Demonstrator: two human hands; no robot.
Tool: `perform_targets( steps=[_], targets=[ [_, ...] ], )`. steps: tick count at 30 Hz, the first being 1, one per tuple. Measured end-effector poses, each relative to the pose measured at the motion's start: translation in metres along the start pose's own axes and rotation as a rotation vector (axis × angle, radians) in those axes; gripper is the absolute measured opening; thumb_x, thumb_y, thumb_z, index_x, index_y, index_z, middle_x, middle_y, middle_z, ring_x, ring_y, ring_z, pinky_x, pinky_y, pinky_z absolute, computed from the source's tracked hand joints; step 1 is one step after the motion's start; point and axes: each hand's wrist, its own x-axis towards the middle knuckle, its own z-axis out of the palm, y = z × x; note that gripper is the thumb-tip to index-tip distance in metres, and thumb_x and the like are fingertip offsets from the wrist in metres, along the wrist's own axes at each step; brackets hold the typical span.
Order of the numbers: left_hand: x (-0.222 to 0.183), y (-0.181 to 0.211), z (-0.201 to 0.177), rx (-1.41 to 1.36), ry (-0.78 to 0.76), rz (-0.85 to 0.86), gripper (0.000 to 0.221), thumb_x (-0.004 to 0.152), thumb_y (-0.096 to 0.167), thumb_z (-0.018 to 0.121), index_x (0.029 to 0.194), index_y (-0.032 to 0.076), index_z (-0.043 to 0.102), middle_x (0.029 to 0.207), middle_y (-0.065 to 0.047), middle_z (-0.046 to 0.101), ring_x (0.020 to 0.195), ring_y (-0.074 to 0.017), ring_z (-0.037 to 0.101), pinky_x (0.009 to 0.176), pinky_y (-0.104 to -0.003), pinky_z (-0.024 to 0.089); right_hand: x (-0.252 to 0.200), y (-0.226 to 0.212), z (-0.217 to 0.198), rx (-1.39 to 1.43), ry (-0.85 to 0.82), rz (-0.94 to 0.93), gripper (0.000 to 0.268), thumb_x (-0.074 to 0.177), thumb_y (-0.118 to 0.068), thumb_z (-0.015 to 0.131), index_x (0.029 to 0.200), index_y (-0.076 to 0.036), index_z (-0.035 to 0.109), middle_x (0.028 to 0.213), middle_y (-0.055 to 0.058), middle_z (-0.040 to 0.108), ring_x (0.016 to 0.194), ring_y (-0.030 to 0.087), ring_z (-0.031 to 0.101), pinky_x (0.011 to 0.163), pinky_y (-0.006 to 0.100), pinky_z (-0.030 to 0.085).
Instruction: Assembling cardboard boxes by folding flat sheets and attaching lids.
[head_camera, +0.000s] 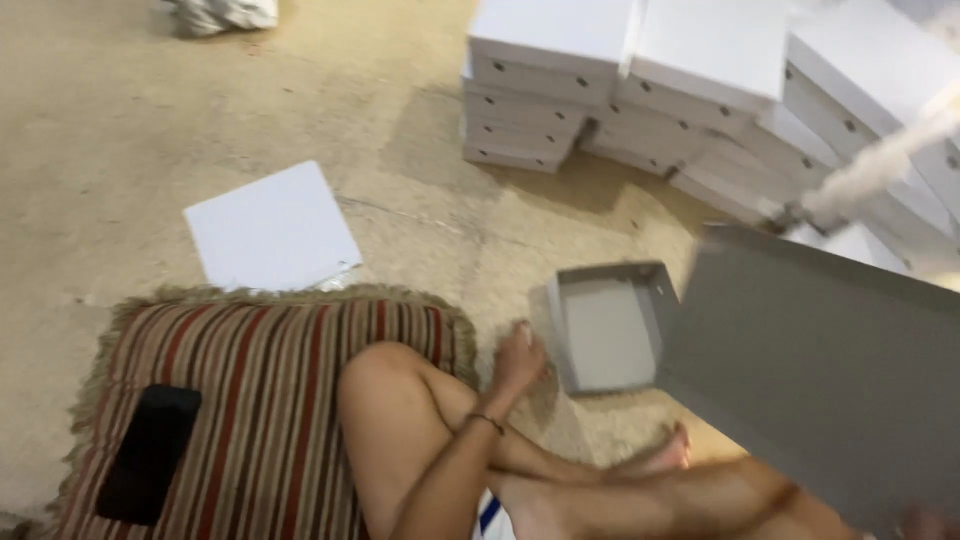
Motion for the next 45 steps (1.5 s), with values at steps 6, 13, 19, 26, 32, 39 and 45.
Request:
perform_targets(
  steps=[6, 13, 19, 26, 32, 39, 45],
  targets=[
    [-0.028, 0.039, 0.004, 0.007, -0.179, -0.114, 0.071, 0.08, 0.034, 0.054, 0.132, -0.006, 0.025, 0.104, -0.024, 0.056, 0.068, -0.0247, 0.064, 0.063, -0.031, 0.052, -0.008, -0.191, -0.007, -0.156, 0.113, 0.086, 0.024, 0.108, 0.023, 0.048, 0.131, 0.031, 0.05, 0.106, 0.039, 0.057, 0.089, 0.039, 0.057, 0.08, 0.04, 0.049],
    [0.005, 0.015, -0.006, 0.2, 0.114, 0.159, 0.023, 0.082, 0.0, 0.049, 0.101, -0.011, 0.053, 0.056, -0.008, 0.056, 0.038, -0.0162, 0.052, 0.029, -0.017, 0.044, -0.014, -0.154, -0.004, -0.121, 0.294, 0.017, 0.024, 0.105, 0.024, 0.045, 0.127, 0.031, 0.041, 0.116, 0.048, 0.05, 0.103, 0.053, 0.056, 0.088, 0.05, 0.048],
    [0.007, 0.026, -0.068, 0.194, 0.382, -0.029, 0.04, 0.084, 0.007, 0.044, 0.119, -0.014, 0.041, 0.065, -0.014, 0.059, 0.042, -0.0207, 0.056, 0.036, -0.025, 0.05, 0.033, -0.275, 0.05, -0.225, 0.119, -0.235, 0.015, 0.099, 0.012, 0.05, 0.1, 0.019, 0.063, 0.087, 0.027, 0.06, 0.07, 0.031, 0.05, 0.063, 0.038, 0.038],
    [-0.007, 0.047, -0.075, 0.283, 0.437, -0.176, 0.067, 0.088, 0.046, 0.039, 0.128, -0.006, 0.028, 0.101, -0.026, 0.051, 0.084, -0.0403, 0.059, 0.072, -0.047, 0.05, -0.08, -0.249, 0.189, -0.372, -0.425, -0.425, 0.03, 0.072, -0.011, 0.059, 0.102, -0.006, 0.061, 0.087, 0.006, 0.06, 0.065, 0.018, 0.054, 0.057, 0.03, 0.044],
    [-0.033, 0.049, -0.04, 0.238, 0.197, -0.078, 0.074, 0.086, 0.05, 0.045, 0.134, -0.002, 0.025, 0.123, -0.026, 0.042, 0.11, -0.0382, 0.049, 0.086, -0.049, 0.046, -0.104, -0.231, 0.225, -0.266, -0.824, -0.234, 0.03, 0.07, -0.022, 0.062, 0.098, -0.012, 0.063, 0.093, 0.006, 0.059, 0.08, 0.024, 0.057, 0.054, 0.037, 0.053],
    [-0.033, 0.041, 0.017, 0.297, -0.037, 0.077, 0.073, 0.08, 0.033, 0.062, 0.139, 0.008, 0.027, 0.132, -0.026, 0.028, 0.12, -0.05, 0.03, 0.097, -0.057, 0.032, -0.126, -0.19, 0.256, -0.259, -0.999, -0.172, 0.016, 0.073, -0.023, 0.06, 0.086, -0.013, 0.063, 0.082, 0.002, 0.059, 0.084, 0.021, 0.06, 0.062, 0.037, 0.055],
    [-0.02, 0.01, 0.019, 0.041, 0.16, -0.065, 0.071, 0.078, 0.021, 0.066, 0.136, 0.005, 0.03, 0.132, -0.025, 0.027, 0.122, -0.0472, 0.033, 0.101, -0.051, 0.033, -0.056, -0.218, 0.234, -0.461, -0.675, 0.078, 0.069, 0.073, -0.045, 0.066, 0.126, -0.004, 0.049, 0.135, 0.025, 0.038, 0.124, 0.047, 0.032, 0.091, 0.067, 0.027]
  ],
)
